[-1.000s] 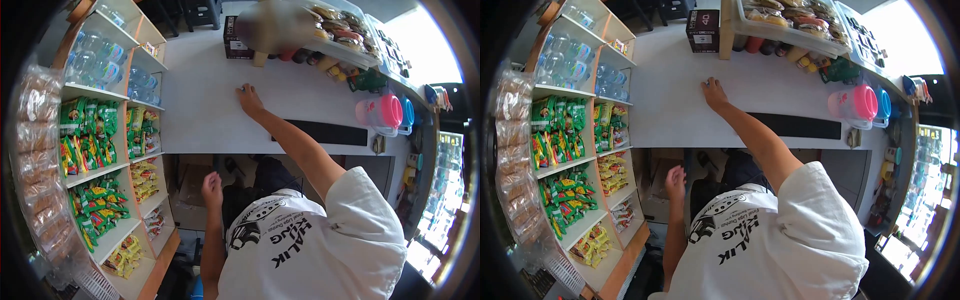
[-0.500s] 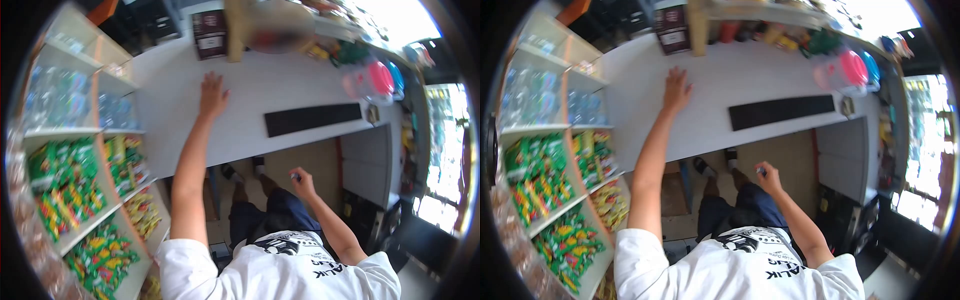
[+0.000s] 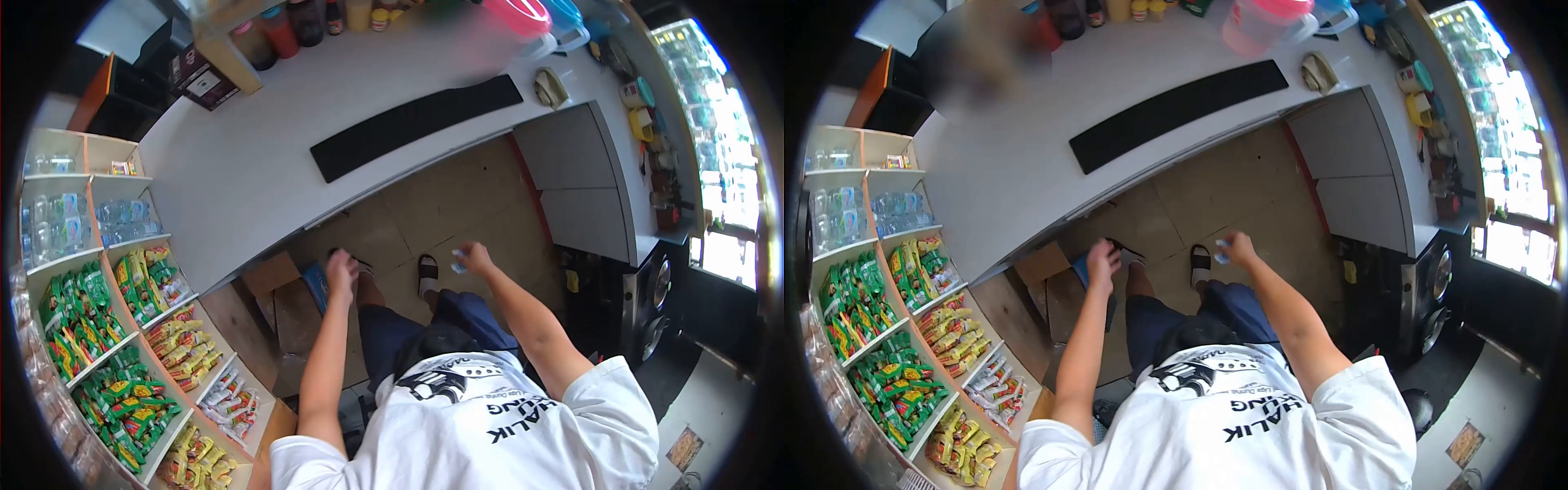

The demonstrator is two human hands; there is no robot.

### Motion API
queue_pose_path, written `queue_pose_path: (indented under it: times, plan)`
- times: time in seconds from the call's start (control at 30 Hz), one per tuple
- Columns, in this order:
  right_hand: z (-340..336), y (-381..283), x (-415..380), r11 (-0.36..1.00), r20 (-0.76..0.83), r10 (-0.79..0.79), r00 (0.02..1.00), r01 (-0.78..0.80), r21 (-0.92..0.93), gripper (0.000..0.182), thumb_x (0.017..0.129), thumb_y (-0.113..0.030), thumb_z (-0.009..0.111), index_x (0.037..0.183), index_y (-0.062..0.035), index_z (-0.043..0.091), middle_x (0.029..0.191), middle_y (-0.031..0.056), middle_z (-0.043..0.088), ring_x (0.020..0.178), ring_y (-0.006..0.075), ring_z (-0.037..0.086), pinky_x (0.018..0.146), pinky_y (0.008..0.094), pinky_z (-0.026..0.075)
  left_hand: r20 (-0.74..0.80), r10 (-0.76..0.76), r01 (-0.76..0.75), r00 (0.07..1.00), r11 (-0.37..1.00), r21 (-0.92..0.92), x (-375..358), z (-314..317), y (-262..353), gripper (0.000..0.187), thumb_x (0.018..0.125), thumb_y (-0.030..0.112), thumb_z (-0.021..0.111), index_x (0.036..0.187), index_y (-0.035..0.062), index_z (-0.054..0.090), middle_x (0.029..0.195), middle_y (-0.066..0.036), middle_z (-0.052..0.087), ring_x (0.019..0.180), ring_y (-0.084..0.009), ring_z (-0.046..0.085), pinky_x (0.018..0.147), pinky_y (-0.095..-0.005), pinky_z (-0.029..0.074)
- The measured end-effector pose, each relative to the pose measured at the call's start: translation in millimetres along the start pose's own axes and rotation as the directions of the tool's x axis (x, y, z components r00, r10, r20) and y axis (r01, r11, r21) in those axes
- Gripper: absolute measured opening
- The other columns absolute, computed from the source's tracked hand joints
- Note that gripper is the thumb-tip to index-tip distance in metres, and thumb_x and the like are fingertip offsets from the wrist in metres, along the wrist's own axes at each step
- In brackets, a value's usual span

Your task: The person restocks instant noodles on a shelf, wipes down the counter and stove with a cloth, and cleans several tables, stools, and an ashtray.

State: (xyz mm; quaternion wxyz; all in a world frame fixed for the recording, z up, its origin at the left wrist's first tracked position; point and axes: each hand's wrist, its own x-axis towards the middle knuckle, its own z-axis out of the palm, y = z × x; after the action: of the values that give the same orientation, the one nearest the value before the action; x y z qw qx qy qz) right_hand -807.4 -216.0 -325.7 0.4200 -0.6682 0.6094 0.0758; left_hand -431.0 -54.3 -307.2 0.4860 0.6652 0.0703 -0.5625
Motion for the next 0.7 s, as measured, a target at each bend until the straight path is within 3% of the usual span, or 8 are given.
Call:
queue_pose_path:
  times: [0.03,0.07,0.2,0.23,0.33,0.47,0.57,0.7]
  plan:
    - [-4.1,-10.4,10.0,0.986,-0.021,0.02,1.0,-0.016,0.166,0.034,0.08,-0.014,0.082,0.109,-0.0022,0.069,0.098,0.0126,0.075,0.091,0.0229,0.073,0.08,0.0365,0.058,0.03,-0.025,0.034,0.999,0.926,-0.375,20.2,11.5,14.6,0.08,0.104,0.058,0.044,0.162,0.0083,0.022,0.163,-0.022,0.033,0.143,-0.0374,0.045,0.114,-0.0542,0.039]
    - [-6.9,-23.2,16.6,0.944,-0.043,0.04,0.998,-0.023,0.33,0.031,0.083,-0.013,0.082,0.108,-0.0018,0.068,0.097,0.0101,0.074,0.09,0.0197,0.072,0.078,0.0343,0.057,0.071,0.025,0.017,0.997,0.843,-0.538,47.9,22.0,26.3,0.089,0.101,0.066,0.041,0.163,0.0074,0.016,0.166,-0.022,0.026,0.148,-0.038,0.037,0.118,-0.0549,0.032]
    - [-51.1,-98.5,15.6,0.663,0.058,0.055,0.997,-0.08,0.744,0.032,0.086,-0.016,0.082,0.11,-0.0017,0.068,0.097,0.0064,0.072,0.084,0.0155,0.07,0.072,0.0317,0.056,0.077,0.019,0.065,0.997,0.349,-0.935,115.1,81.4,53.3,0.114,0.089,0.089,0.029,0.165,0.0085,0.002,0.172,-0.015,0.011,0.158,-0.0369,0.012,0.127,-0.0552,0.011]
    - [-56.8,-110.4,17.8,0.626,0.069,0.059,0.996,-0.091,0.775,0.031,0.087,-0.015,0.081,0.111,-0.0016,0.067,0.098,0.0059,0.072,0.084,0.0151,0.069,0.071,0.0313,0.055,0.054,0.039,0.036,0.998,0.351,-0.936,131.5,92.2,42.5,0.123,0.082,0.096,0.027,0.165,0.0087,0.006,0.172,-0.014,0.013,0.158,-0.0363,0.012,0.126,-0.0569,0.011]
    - [-69.9,-138.0,43.2,0.511,0.083,0.056,0.995,-0.1,0.854,0.032,0.088,-0.016,0.082,0.111,-0.0013,0.066,0.099,0.0063,0.071,0.081,0.0145,0.069,0.068,0.03,0.054,-0.007,0.087,-0.028,0.996,0.252,-0.967,140.2,113.5,32.8,0.119,0.082,0.096,0.027,0.165,0.0105,0.017,0.171,-0.014,0.018,0.157,-0.035,0.018,0.125,-0.0569,0.018]
    - [-69.6,-150.5,75.9,0.357,0.027,0.071,0.997,-0.05,0.933,0.034,0.088,-0.017,0.083,0.112,-0.0009,0.065,0.099,0.0078,0.07,0.08,0.0145,0.069,0.064,0.0287,0.053,0.014,0.033,0.001,0.999,0.365,-0.931,133.9,107.4,12.1,0.112,0.081,0.095,0.032,0.159,0.0154,0.034,0.164,-0.012,0.032,0.15,-0.0332,0.031,0.118,-0.0602,0.028]
    - [-75.6,-162.9,80.5,0.496,-0.04,0.194,0.98,-0.062,0.866,0.035,0.087,-0.018,0.084,0.111,-0.0011,0.066,0.096,0.008,0.07,0.08,0.0152,0.069,0.063,0.028,0.053,0.062,0.06,0.03,0.996,0.432,-0.901,116.5,99.5,-29.9,0.1,0.083,0.088,0.043,0.155,0.0188,0.042,0.161,-0.009,0.038,0.147,-0.0326,0.036,0.115,-0.0585,0.033]
    - [-52.7,-147.6,105.2,0.685,-0.225,0.203,0.953,0.026,0.728,0.047,0.081,-0.028,0.089,0.111,0.0012,0.066,0.088,0.0087,0.069,0.077,0.0162,0.07,0.064,0.0301,0.055,0.122,0.116,0.051,0.986,0.487,-0.872,83.9,93.1,-29.9,0.086,0.087,0.075,0.052,0.15,0.0157,0.049,0.155,-0.012,0.047,0.142,-0.0374,0.043,0.113,-0.0606,0.039]
